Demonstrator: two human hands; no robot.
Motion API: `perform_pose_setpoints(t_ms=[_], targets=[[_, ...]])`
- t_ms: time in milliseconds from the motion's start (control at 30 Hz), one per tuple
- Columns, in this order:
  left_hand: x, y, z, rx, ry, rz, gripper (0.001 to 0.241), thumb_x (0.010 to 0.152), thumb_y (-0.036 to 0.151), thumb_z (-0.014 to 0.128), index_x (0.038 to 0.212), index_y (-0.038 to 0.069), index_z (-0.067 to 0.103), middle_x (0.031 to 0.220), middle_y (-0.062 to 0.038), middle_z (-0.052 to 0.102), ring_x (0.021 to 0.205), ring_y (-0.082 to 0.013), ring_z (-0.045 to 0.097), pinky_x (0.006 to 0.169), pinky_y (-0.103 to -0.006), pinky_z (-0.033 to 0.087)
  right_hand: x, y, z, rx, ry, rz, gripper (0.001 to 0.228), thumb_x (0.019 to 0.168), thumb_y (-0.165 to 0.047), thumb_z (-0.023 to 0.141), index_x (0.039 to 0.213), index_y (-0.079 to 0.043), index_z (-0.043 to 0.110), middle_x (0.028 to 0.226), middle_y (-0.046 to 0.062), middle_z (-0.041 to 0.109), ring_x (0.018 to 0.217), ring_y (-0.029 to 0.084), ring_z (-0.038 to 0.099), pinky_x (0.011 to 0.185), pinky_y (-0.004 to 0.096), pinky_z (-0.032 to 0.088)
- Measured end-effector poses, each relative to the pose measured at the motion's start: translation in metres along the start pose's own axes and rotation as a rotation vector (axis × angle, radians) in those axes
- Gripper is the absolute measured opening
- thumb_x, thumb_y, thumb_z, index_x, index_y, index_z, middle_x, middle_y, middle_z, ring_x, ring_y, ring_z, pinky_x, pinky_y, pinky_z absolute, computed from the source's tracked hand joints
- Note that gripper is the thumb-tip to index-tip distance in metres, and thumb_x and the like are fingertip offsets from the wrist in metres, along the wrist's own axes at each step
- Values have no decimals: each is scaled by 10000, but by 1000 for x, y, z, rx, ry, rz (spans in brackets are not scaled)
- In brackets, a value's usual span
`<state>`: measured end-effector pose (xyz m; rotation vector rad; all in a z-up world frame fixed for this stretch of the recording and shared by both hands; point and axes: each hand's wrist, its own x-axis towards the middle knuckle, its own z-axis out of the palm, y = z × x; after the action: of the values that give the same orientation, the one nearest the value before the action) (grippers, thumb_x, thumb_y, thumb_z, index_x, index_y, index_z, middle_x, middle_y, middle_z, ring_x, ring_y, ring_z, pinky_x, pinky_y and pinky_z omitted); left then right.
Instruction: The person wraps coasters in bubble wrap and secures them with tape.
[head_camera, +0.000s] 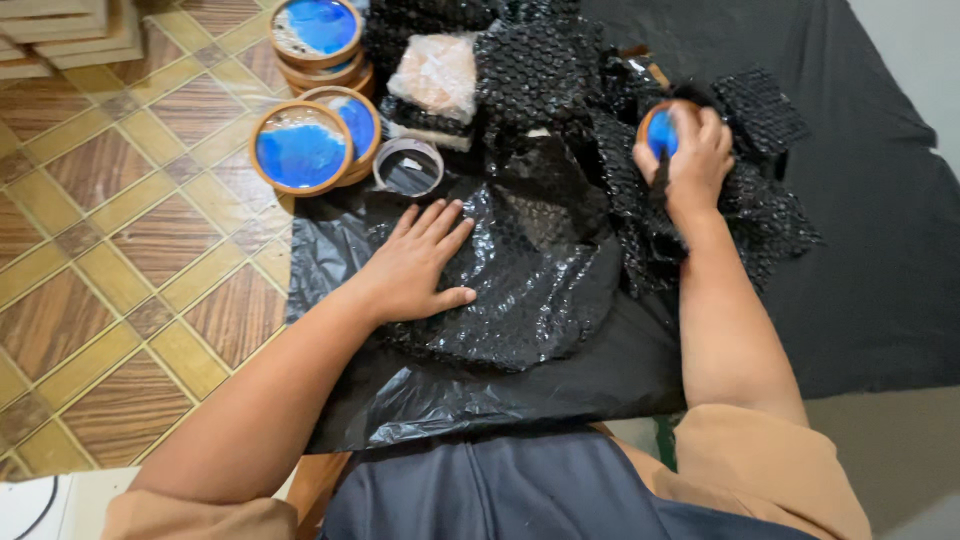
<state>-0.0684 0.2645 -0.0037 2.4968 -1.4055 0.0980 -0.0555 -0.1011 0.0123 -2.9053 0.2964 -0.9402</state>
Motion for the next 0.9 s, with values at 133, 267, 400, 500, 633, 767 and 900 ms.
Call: perform_pose_setpoints(t_ms=[133,267,400,500,633,767,900], targets=[[-1,10,-19,-26,-32,-27,780,713,565,518,1281,53,363,1355,-212,270,1268,-349,240,1022,-501,165,8,36,36,-42,-221,83,502,777,-270,636,1231,-290,424,1230,58,318,1127,327,278,783,579,363],[5,-1,-10,-54,260,77,476,774,409,531,1115,78,506,1191,-170,436,1153,-337,393,941,-458,298,10,-4,4,49,148,-116,291,843,-289,555,1113,-182,531,1183,112,425,1131,326,347,843,519,298],[9,-15,-19,108,762,-4,88,741,188,611,705,140,546,840,-26,505,770,-224,531,640,-344,390,-5,-92,-55,248,522,-447,208,845,-126,465,918,-154,657,988,94,557,929,308,496,808,396,335],[1,-25,-37,116,907,-251,262,654,77,686,887,77,565,980,-155,499,964,-353,488,782,-426,371,-41,-137,-51,72,639,-908,135,828,-140,468,751,-126,579,736,73,541,667,239,532,659,387,442],[-6,-48,-38,209,980,-465,640,539,169,837,1032,-39,485,1170,-317,365,1080,-506,346,864,-588,285,-63,-167,-49,280,342,-1164,209,842,-226,394,738,-157,562,710,14,524,681,177,543,616,294,412],[-13,-46,-49,-91,715,-856,1067,540,321,870,1347,79,215,1302,-320,179,1216,-493,178,913,-630,265,-67,-164,-33,123,240,-1128,167,820,-219,454,822,-89,560,773,95,528,802,247,544,715,346,407],[-12,-55,-43,-142,659,-940,1111,573,268,860,1380,130,110,1302,-324,206,1217,-495,208,920,-578,295,-65,-154,-32,-2,101,-953,259,734,-246,586,907,-53,581,869,148,571,1011,303,514,874,421,354]])
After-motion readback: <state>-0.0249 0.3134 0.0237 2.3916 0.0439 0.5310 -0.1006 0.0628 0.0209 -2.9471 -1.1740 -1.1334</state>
